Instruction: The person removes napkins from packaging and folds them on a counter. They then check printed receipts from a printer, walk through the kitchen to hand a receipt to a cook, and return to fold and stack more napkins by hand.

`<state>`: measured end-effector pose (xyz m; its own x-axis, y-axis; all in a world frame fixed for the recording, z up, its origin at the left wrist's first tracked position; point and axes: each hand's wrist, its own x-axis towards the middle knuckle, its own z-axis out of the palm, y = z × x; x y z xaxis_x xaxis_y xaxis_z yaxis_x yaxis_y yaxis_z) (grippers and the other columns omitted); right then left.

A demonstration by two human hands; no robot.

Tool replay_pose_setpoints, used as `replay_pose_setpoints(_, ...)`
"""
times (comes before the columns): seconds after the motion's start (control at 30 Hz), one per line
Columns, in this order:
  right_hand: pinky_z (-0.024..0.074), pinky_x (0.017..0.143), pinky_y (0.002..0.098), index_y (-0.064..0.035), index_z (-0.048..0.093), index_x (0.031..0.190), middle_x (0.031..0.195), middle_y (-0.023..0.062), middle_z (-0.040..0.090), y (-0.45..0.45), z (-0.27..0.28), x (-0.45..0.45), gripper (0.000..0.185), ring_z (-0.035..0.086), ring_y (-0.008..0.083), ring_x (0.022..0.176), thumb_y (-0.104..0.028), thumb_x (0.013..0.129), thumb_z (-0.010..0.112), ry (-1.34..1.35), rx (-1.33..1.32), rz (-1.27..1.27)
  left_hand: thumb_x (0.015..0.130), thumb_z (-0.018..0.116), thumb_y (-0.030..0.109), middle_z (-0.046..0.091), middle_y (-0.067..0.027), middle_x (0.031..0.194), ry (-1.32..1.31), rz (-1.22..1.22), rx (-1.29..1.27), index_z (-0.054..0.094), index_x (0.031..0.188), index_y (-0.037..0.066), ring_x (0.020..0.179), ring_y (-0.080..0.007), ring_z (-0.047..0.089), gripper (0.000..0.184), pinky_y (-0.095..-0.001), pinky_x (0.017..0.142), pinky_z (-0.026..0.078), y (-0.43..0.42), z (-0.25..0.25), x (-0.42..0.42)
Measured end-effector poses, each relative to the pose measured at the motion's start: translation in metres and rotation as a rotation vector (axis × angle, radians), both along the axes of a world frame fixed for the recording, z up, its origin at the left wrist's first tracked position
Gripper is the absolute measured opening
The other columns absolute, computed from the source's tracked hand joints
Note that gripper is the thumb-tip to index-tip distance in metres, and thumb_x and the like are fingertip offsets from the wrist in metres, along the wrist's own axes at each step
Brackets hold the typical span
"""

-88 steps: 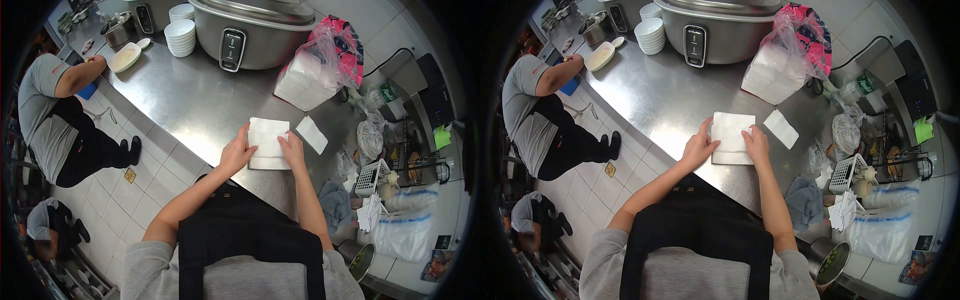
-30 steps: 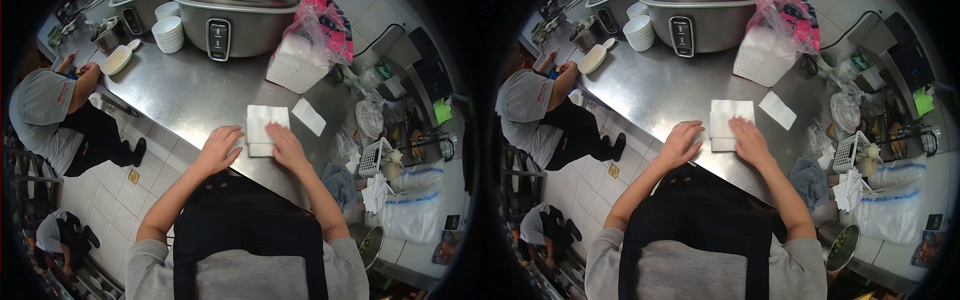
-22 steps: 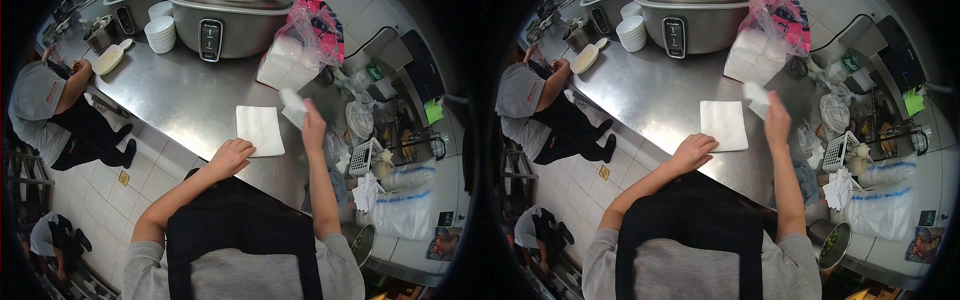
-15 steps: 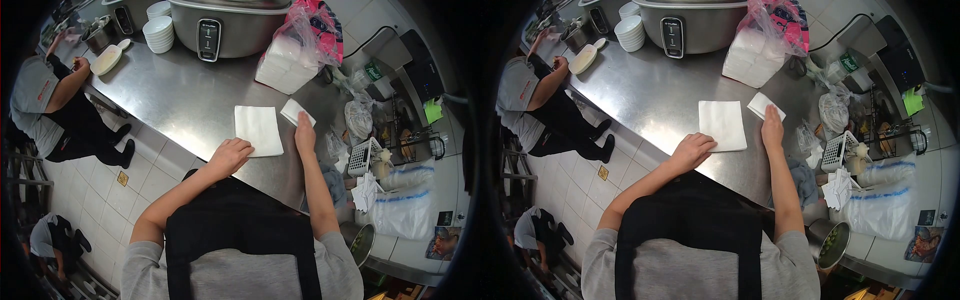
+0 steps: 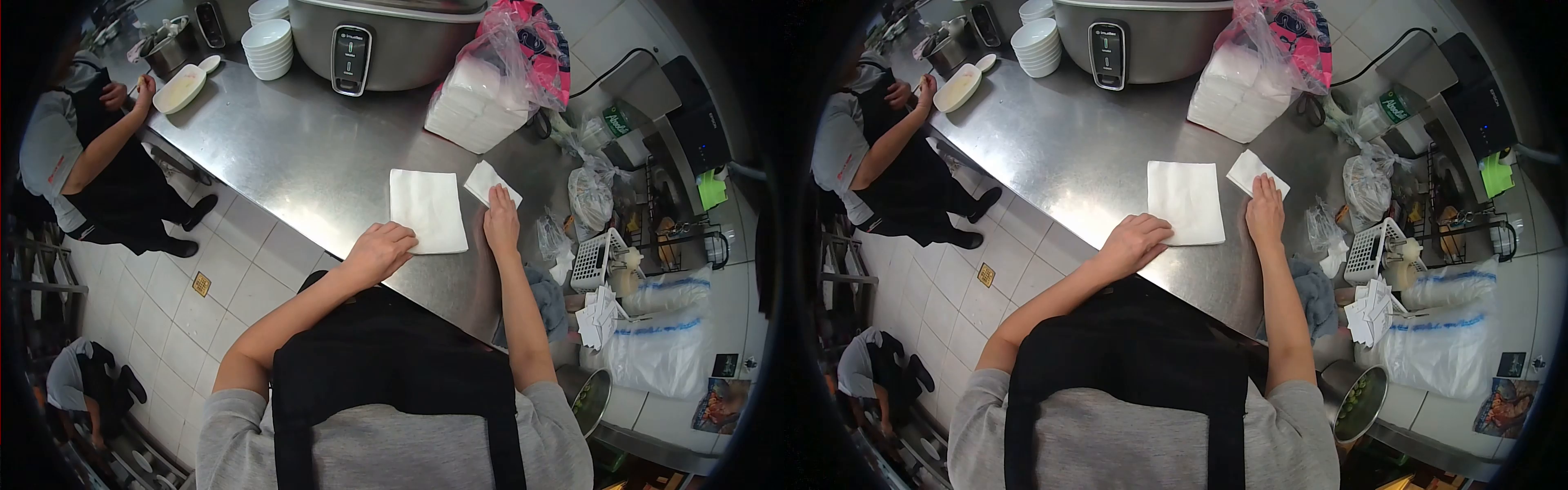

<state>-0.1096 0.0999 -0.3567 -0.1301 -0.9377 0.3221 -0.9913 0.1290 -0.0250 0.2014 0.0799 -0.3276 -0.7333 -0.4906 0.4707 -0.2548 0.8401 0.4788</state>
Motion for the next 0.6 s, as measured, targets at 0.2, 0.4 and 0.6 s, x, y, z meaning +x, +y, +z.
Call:
replay_pose_setpoints(0.2, 0.0334, 0.105, 0.0411, 0.0021, 0.055, 0.120, 0.133, 0.0193, 0.048, 0.009, 0.044, 0.030, 0.039, 0.040, 0.0355, 0.127, -0.009, 0.083, 0.052, -0.216, -0.172, 0.062, 0.076, 0.063, 0.010, 0.064, -0.0086, 0.089, 0.001, -0.019, 0.185, 0.061, 0.085, 0.003, 0.085, -0.0261, 0.060, 0.011, -0.0373, 0.074, 0.047, -0.015, 0.008, 0.001)
replay_pose_setpoints(0.4, 0.0398, 0.099, 0.0381, -0.0027, 0.064, 0.105, 0.119, 0.0148, 0.060, 0.036, 0.085, 0.067, 0.026, 0.050, 0.0305, 0.119, -0.010, 0.081, 0.058, -0.721, 0.086, 0.342, 0.071, 0.061, 0.008, 0.064, -0.0123, 0.082, -0.049, 0.020, 0.346, 0.063, 0.084, 0.001, 0.076, -0.0286, 0.062, 0.015, -0.0378, 0.070, 0.050, -0.018, 0.014, -0.003)
replay_pose_setpoints(0.6, 0.0444, 0.094, 0.0368, -0.0028, 0.063, 0.098, 0.115, 0.0119, 0.063, 0.045, 0.074, 0.084, 0.021, 0.055, 0.0287, 0.114, -0.007, 0.078, 0.060, -0.529, 0.160, 0.516, 0.071, 0.061, 0.007, 0.067, -0.0136, 0.085, -0.089, 0.018, 0.531, 0.066, 0.083, -0.001, 0.079, -0.0284, 0.064, 0.015, -0.0363, 0.074, 0.051, -0.028, 0.020, -0.004)
